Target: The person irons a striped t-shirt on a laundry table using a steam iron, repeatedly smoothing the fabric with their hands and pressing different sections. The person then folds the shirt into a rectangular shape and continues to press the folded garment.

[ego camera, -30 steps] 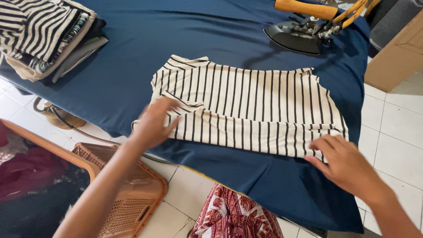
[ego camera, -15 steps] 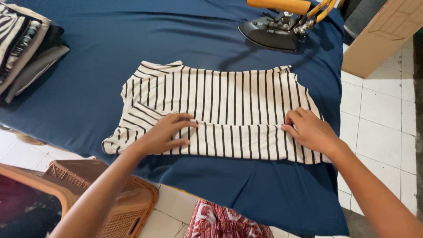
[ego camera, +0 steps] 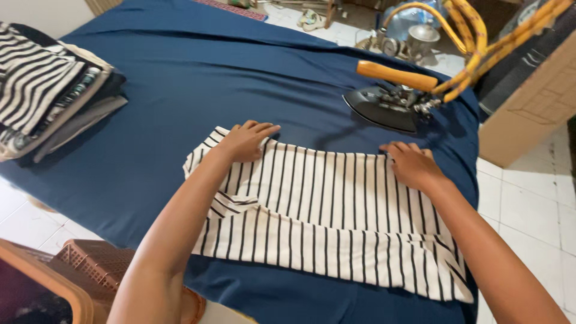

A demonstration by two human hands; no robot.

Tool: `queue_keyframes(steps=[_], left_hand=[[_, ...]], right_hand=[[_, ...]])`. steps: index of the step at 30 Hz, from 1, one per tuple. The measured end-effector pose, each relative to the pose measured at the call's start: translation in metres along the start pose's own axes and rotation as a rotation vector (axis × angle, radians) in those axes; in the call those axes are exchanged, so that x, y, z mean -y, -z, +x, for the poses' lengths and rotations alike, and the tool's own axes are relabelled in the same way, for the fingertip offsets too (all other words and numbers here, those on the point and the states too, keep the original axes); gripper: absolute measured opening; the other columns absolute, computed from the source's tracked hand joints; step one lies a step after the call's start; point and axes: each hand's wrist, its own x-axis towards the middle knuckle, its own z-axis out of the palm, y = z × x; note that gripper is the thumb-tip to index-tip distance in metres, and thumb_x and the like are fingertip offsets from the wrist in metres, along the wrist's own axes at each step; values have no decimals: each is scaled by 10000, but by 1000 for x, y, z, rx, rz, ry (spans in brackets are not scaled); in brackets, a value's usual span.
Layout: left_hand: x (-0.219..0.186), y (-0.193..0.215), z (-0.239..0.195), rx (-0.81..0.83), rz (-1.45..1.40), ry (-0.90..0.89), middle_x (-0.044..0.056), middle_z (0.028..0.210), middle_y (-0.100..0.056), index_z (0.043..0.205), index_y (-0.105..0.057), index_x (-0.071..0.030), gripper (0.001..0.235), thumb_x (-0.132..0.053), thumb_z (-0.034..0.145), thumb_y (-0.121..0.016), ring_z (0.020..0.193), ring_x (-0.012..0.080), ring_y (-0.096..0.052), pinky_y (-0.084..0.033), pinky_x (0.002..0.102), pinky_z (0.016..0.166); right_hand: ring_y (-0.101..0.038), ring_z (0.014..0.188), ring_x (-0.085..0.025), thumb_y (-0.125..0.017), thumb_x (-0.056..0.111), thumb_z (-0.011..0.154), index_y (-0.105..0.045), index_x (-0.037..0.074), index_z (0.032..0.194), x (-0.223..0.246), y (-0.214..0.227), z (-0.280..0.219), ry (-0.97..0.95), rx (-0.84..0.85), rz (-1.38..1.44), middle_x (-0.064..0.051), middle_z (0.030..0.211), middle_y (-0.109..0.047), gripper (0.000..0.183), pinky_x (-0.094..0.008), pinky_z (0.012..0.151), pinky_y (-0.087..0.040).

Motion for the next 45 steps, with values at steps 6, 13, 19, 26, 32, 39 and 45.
queue_keyframes(steps=[6,13,19,26,32,39,45], left_hand=[[9,19,-4,181,-101,114,45,1416,-571,1416,-590,-268,568,-154,861,-632,1155,313,-645,-540,468,915],[11,57,-80,-32,146,-98,15,1004,-703,964,-677,-129,195,-300,874,-706,1113,236,-641,-382,472,1083],[2,65,-160,-5,222,-113,39,1053,-687,1061,-631,-129,205,-213,881,-679,1042,227,-667,-383,478,1109],[-21,63,-212,162,128,-48,42,1154,-689,1149,-634,-150,286,-158,864,-658,1072,233,-686,-560,393,895],[-39,99,-211,471,13,245,17,1176,-722,1303,-653,-279,390,-351,920,-667,1084,238,-690,-555,400,934],[-71,103,-170,-33,-249,70,99,1259,-668,1357,-646,-231,440,-437,970,-615,1200,308,-589,-465,475,1014],[-179,21,-67,-167,-369,-296,60,1615,-411,1508,-476,-210,563,-394,986,-581,1532,310,-261,-191,605,1195]], right_hand=[[-581,1187,-300,-643,201,903,-679,176,1206,-20,-6,-23,20,-66,-83,-55,1181,-637,306,-466,992,-465],[-642,1031,-298,-752,131,795,-699,110,1033,-8,35,-91,227,-415,7,-52,1086,-659,245,-432,915,-498],[-668,1017,-224,-720,143,845,-717,137,1083,-3,36,-147,296,-278,-11,5,1107,-702,238,-400,900,-501],[-675,1079,-176,-706,265,844,-733,215,1117,0,23,-179,275,-142,19,44,1168,-727,278,-367,863,-514],[-652,1118,-224,-671,216,870,-721,240,1227,7,46,-190,299,-135,122,38,1246,-707,362,-370,901,-509],[-670,1057,-267,-561,-9,753,-714,144,921,14,60,-190,335,-200,189,-17,1096,-737,274,-432,880,-523],[-709,921,-303,-587,18,840,-728,105,927,31,58,-152,151,125,322,-79,966,-744,188,-407,834,-548]])
